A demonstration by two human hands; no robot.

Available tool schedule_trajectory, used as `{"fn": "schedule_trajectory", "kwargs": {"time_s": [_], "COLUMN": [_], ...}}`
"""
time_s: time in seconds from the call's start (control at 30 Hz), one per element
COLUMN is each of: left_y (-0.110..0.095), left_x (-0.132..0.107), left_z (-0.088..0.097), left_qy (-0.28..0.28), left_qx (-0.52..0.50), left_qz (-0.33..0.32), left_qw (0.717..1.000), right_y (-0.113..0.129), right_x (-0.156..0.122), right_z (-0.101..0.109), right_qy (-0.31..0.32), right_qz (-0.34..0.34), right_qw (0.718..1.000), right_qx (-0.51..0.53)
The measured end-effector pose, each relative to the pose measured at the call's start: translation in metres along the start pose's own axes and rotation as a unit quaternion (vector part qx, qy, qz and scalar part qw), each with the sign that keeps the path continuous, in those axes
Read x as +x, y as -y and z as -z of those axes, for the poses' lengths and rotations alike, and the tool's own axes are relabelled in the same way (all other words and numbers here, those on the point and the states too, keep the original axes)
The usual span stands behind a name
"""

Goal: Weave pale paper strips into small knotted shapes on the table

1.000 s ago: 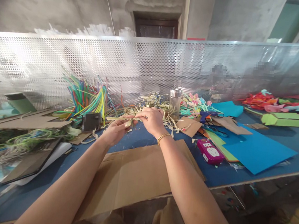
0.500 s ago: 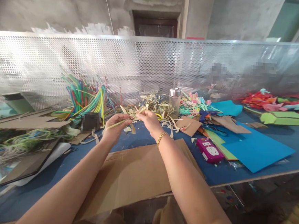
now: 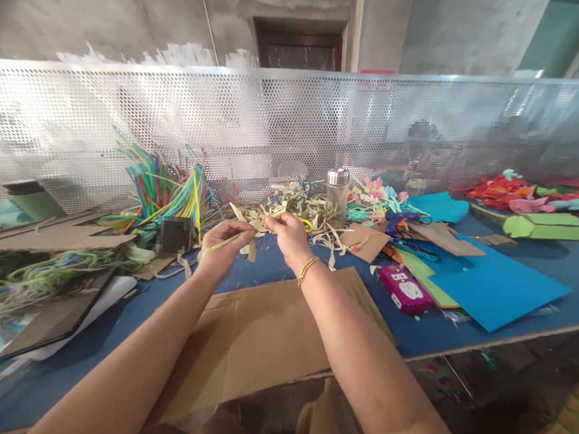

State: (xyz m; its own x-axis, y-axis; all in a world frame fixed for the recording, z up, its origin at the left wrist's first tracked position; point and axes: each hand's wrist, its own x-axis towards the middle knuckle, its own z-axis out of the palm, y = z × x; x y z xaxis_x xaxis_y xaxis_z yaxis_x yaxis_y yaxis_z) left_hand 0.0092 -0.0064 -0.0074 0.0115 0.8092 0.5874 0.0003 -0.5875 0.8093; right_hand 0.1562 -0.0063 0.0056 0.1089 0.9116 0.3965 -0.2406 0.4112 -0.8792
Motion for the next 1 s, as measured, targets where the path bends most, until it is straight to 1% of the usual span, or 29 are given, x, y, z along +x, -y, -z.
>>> {"fn": "schedule_trajectory", "kwargs": {"time_s": [0.17, 0.3, 0.4, 0.43, 0.5, 0.57, 0.6, 0.67, 0.7, 0.73, 0.77, 0.8, 0.87, 0.9, 0.93, 1.0], "left_y": [-0.003, -0.005, -0.003, -0.001, 0.002, 0.006, 0.007, 0.007, 0.006, 0.005, 0.004, 0.003, 0.002, 0.002, 0.003, 0.003], "left_x": [0.000, -0.001, -0.002, -0.001, 0.000, 0.001, 0.001, 0.001, 0.001, 0.001, 0.000, -0.001, -0.002, -0.002, -0.002, -0.002], "left_z": [0.000, 0.000, -0.001, -0.001, -0.001, 0.000, 0.000, 0.001, 0.002, 0.002, 0.002, 0.002, 0.002, 0.002, 0.002, 0.003], "left_qy": [0.022, 0.032, 0.043, 0.050, 0.068, 0.085, 0.095, 0.119, 0.132, 0.142, 0.149, 0.152, 0.156, 0.156, 0.156, 0.154], "left_qx": [0.005, -0.015, -0.052, -0.072, -0.113, -0.137, -0.139, -0.127, -0.118, -0.109, -0.103, -0.100, -0.096, -0.095, -0.093, -0.085], "left_qz": [0.005, 0.014, 0.030, 0.039, 0.062, 0.086, 0.099, 0.117, 0.121, 0.122, 0.122, 0.123, 0.128, 0.130, 0.131, 0.128], "left_qw": [1.000, 0.999, 0.997, 0.995, 0.989, 0.983, 0.981, 0.978, 0.977, 0.976, 0.976, 0.976, 0.975, 0.975, 0.975, 0.976], "right_y": [-0.001, -0.003, -0.005, -0.005, -0.003, 0.003, 0.006, 0.014, 0.017, 0.019, 0.020, 0.021, 0.018, 0.016, 0.014, 0.011], "right_x": [0.001, 0.003, 0.009, 0.011, 0.015, 0.016, 0.016, 0.013, 0.011, 0.009, 0.007, 0.005, 0.004, 0.004, 0.004, 0.005], "right_z": [0.001, 0.006, 0.013, 0.016, 0.021, 0.025, 0.026, 0.027, 0.026, 0.025, 0.024, 0.023, 0.021, 0.021, 0.021, 0.022], "right_qy": [-0.024, -0.021, 0.004, 0.003, -0.023, -0.071, -0.091, -0.110, -0.100, -0.076, -0.039, 0.003, 0.073, 0.090, 0.093, 0.071], "right_qz": [0.007, 0.002, -0.017, -0.019, -0.009, 0.019, 0.040, 0.092, 0.116, 0.134, 0.144, 0.146, 0.135, 0.128, 0.120, 0.112], "right_qw": [1.000, 1.000, 0.999, 0.998, 0.994, 0.985, 0.975, 0.942, 0.921, 0.902, 0.889, 0.881, 0.882, 0.887, 0.892, 0.901], "right_qx": [0.000, -0.008, -0.047, -0.065, -0.103, -0.156, -0.197, -0.304, -0.358, -0.403, -0.434, -0.449, -0.445, -0.435, -0.425, -0.414]}}
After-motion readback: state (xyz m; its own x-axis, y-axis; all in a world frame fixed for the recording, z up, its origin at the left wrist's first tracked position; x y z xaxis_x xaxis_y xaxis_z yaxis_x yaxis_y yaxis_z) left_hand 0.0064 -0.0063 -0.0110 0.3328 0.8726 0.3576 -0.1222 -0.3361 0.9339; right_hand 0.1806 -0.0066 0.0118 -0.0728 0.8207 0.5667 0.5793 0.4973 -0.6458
